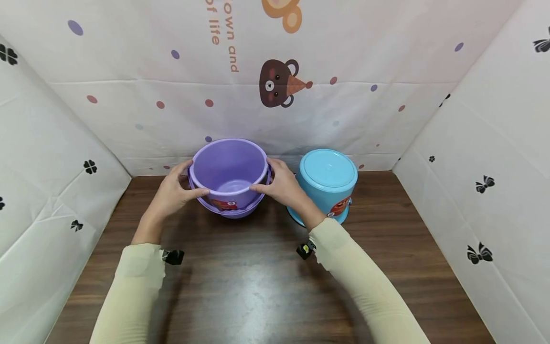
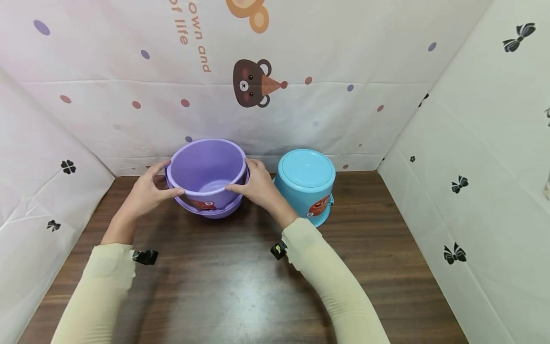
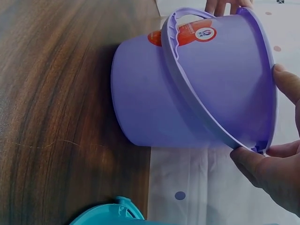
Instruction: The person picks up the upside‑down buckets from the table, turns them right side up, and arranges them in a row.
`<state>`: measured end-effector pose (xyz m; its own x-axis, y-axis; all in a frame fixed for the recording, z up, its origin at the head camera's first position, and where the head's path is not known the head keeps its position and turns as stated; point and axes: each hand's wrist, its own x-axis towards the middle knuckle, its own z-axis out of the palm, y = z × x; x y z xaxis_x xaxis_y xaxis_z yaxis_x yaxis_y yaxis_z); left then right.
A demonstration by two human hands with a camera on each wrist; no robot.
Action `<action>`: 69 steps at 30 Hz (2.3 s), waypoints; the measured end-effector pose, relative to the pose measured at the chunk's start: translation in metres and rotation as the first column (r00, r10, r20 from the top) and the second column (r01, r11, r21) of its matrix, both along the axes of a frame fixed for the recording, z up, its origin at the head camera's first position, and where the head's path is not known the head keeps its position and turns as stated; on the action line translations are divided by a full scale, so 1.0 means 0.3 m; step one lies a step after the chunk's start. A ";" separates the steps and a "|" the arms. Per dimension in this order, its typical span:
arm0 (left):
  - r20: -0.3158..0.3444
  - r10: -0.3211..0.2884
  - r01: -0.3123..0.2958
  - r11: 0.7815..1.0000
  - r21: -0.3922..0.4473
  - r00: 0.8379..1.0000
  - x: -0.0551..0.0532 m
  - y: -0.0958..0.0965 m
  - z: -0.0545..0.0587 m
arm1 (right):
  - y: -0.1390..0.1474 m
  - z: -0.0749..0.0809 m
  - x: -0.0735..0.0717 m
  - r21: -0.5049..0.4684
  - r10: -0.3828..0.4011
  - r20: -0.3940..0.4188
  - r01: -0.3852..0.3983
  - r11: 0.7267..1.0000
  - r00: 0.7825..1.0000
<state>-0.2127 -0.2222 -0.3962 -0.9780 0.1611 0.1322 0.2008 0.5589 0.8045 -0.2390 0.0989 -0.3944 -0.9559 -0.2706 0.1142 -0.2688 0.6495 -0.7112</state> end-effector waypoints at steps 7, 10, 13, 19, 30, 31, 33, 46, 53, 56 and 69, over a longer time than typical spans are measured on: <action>0.019 -0.008 0.008 1.000 -0.002 1.000 -0.003 -0.005 -0.002 | -0.005 0.001 -0.006 0.007 -0.005 0.012 0.005 1.000 1.000; 0.019 -0.008 0.008 1.000 -0.008 1.000 -0.003 -0.006 -0.001 | -0.007 0.001 -0.006 0.007 -0.007 0.014 0.007 1.000 1.000; 0.021 -0.003 0.004 1.000 -0.016 1.000 -0.001 -0.009 0.001 | -0.009 0.002 -0.005 0.008 -0.006 0.012 0.006 1.000 1.000; 0.024 0.004 -0.003 1.000 -0.026 1.000 0.000 -0.015 0.005 | -0.016 0.004 -0.004 0.013 -0.015 0.014 0.015 1.000 1.000; 0.014 -0.012 0.012 1.000 0.004 1.000 -0.002 -0.027 0.000 | -0.029 -0.002 0.003 -0.016 -0.008 0.004 0.008 1.000 1.000; 0.012 -0.013 0.013 1.000 0.010 1.000 -0.001 -0.026 -0.001 | -0.029 -0.004 0.005 -0.020 -0.005 0.002 0.005 1.000 1.000; -0.002 -0.015 0.015 1.000 0.018 1.000 0.000 -0.025 -0.005 | -0.028 -0.006 0.008 -0.026 0.001 0.000 -0.001 1.000 1.000; -0.220 0.105 -0.126 0.988 -0.085 0.970 0.069 0.005 0.020 | 0.042 0.003 0.109 -0.106 0.065 -0.071 -0.072 0.992 0.995; -0.325 0.094 -0.130 0.987 -0.090 0.941 0.117 0.057 0.054 | 0.111 0.010 0.187 -0.201 0.119 -0.072 -0.132 0.971 0.990; -0.355 0.074 -0.117 0.988 -0.100 0.932 0.134 0.081 0.066 | 0.145 0.001 0.215 -0.241 0.137 -0.064 -0.149 0.959 0.989; -0.562 -0.092 -0.006 0.986 -0.169 0.822 0.182 0.193 0.083 | 0.334 -0.015 0.311 -0.286 0.191 -0.144 -0.226 0.931 0.971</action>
<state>-0.1581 -0.1643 -0.3714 -0.7295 0.2671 0.6297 0.6201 0.6468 0.4440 -0.1456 0.1992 -0.3989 -0.8580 -0.3994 0.3229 -0.4639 0.3326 -0.8211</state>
